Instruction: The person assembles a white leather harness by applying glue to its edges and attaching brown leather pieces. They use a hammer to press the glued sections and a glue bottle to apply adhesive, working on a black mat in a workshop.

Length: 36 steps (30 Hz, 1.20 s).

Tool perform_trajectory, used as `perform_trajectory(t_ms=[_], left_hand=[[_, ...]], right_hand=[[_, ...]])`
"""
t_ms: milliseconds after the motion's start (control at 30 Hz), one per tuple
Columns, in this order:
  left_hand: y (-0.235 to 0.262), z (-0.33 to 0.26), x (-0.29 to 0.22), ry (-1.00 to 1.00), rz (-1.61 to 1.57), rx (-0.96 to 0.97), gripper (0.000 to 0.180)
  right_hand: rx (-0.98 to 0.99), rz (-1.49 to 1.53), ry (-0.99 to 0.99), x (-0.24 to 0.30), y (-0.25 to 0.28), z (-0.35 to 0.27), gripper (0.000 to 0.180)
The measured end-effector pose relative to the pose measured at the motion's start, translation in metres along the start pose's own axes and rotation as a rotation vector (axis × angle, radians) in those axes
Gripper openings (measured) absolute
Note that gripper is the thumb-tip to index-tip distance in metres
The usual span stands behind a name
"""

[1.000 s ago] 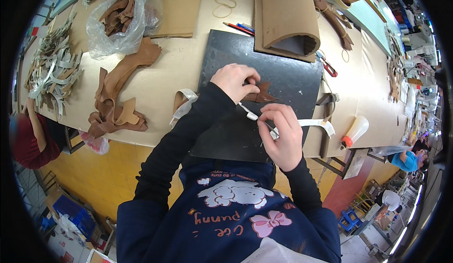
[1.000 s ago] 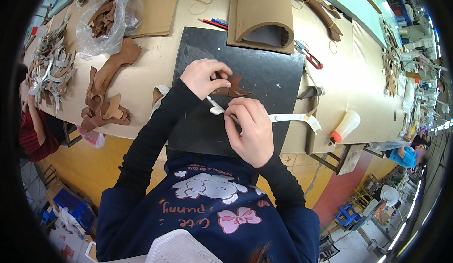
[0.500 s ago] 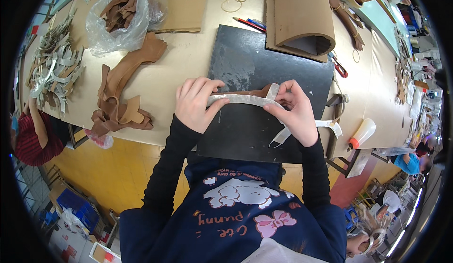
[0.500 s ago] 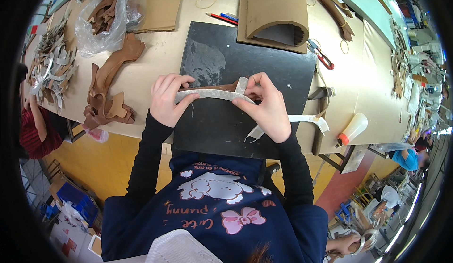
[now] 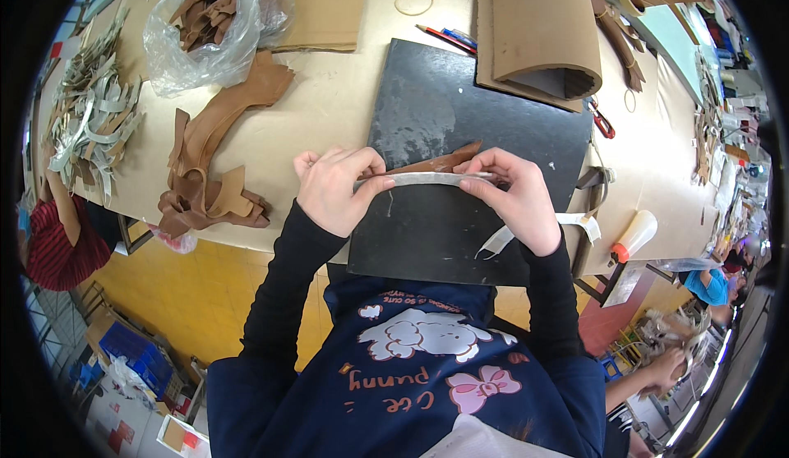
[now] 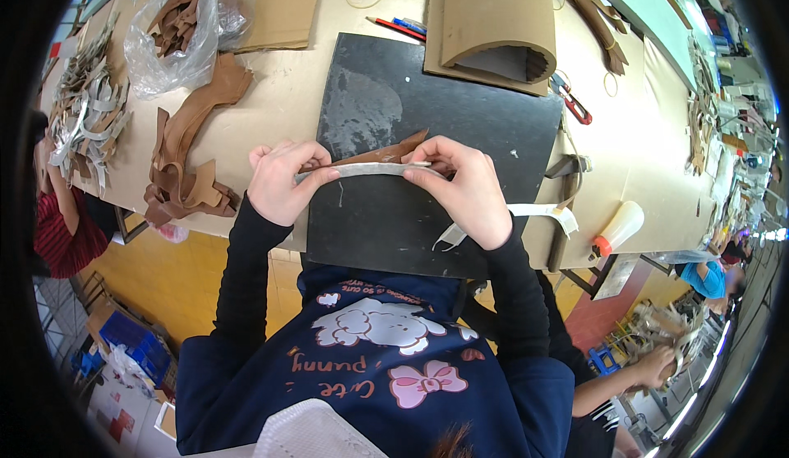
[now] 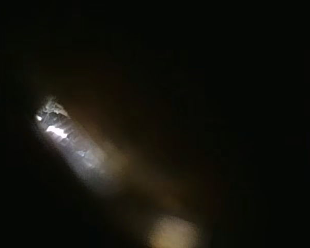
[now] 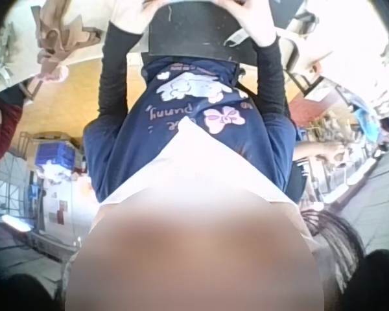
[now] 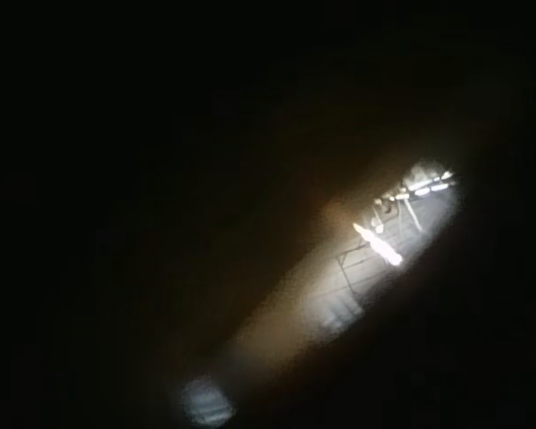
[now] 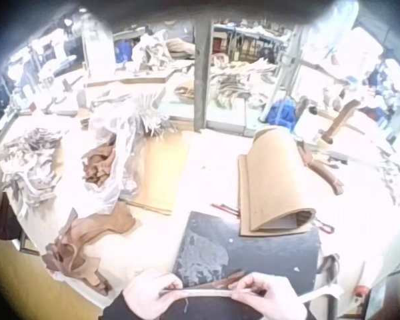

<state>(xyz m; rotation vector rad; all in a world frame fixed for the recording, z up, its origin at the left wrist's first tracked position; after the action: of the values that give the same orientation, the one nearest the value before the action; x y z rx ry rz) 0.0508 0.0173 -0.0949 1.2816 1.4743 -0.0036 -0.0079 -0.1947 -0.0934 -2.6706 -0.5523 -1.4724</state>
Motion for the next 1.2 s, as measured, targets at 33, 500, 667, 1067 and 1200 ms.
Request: perform_trajectory(t_ms=[33,500,667,1067,1200], left_hand=[[0.0,-0.001,0.0,0.024,0.0,0.017,0.016],[0.003,-0.007,0.011,0.234,0.05,-0.129,0.02],[0.013,-0.013,-0.011,0.204,0.262,-0.302,0.017],[-0.015,-0.024,-0.033,-0.368,0.13,-0.321,0.038],[-0.019,-0.027,-0.035,-0.395,0.203,-0.374,0.038]], right_hand=[[-0.011,0.002,-0.005,0.0,0.001,0.001,0.012],[-0.079,-0.095,-0.102,0.001,0.002,0.015,0.016],[-0.089,-0.092,-0.122,0.001,0.002,0.015,0.016],[-0.128,-0.089,-0.124,-0.001,0.003,0.014,0.019],[-0.123,-0.083,-0.132,-0.001,0.002,0.014,0.019]])
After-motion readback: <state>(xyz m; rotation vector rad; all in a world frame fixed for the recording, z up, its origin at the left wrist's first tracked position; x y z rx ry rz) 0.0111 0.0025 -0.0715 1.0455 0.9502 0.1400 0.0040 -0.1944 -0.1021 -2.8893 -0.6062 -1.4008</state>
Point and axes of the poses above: each hand's wrist, its own z-axis towards the middle knuckle, its own y-axis out of the back of the hand, x = y × z, the point moved 9 cm from there along z, towards the middle knuckle, and after that the axes turned 13 degrees about x, right-handed, at the moved point
